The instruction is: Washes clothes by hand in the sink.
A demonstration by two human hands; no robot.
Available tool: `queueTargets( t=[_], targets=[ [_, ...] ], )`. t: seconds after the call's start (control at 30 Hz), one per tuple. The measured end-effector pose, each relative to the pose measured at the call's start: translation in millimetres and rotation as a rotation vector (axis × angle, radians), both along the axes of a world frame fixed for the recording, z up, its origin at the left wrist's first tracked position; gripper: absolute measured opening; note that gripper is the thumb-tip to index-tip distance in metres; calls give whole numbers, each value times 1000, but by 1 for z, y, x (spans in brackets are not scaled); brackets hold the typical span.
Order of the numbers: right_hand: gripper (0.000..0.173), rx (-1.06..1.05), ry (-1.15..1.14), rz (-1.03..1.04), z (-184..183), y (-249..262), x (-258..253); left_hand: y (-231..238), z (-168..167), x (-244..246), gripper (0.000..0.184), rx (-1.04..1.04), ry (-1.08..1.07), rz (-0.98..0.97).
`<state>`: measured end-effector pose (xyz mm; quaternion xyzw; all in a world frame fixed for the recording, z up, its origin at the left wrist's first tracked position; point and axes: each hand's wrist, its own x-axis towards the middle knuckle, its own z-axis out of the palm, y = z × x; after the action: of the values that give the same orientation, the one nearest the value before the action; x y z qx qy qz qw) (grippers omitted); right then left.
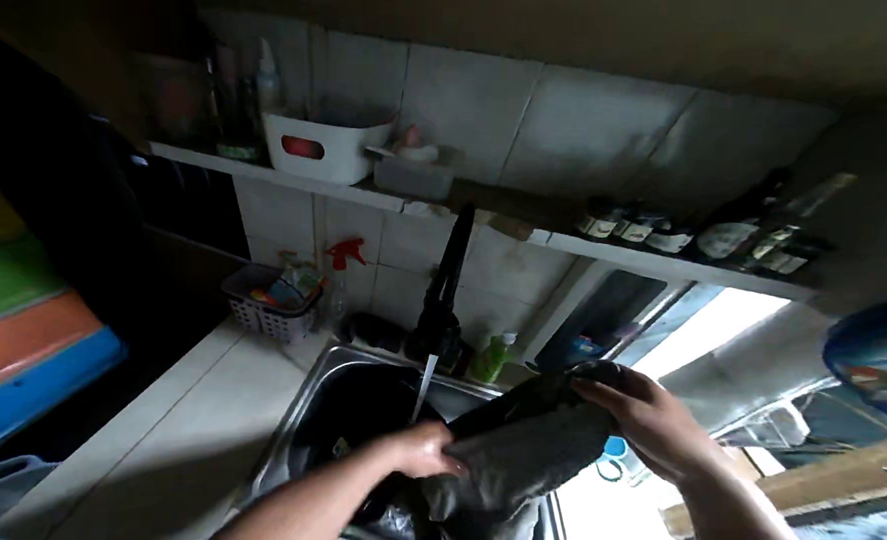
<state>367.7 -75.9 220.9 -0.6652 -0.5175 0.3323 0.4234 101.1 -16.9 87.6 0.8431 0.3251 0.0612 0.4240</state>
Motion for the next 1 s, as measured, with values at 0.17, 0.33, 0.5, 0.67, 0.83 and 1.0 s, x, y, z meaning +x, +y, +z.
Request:
queueTargets(
  t=[0.17,0.33,0.5,0.67,0.83,1.0],
  targets=[
    [43,-245,-145,-11,-37,6,19,32,83,-64,33,121,19,77],
    [63,-347,-90,119,-64,16,7,30,147,-68,34,242,41,51],
    [40,-203,-316,557,-103,13,-3,13,150,-95,38,408,121,-59],
    [73,32,-125,739,-138,23,-74,-8,135,-105,47,406,152,-208],
    [63,-365,-376,745,-183,32,-98,-14,142,-129,47,429,243,-189],
    [55,-460,-699,633,-206,20,-62,-10,111,-175,48,421,719,44]
  ],
)
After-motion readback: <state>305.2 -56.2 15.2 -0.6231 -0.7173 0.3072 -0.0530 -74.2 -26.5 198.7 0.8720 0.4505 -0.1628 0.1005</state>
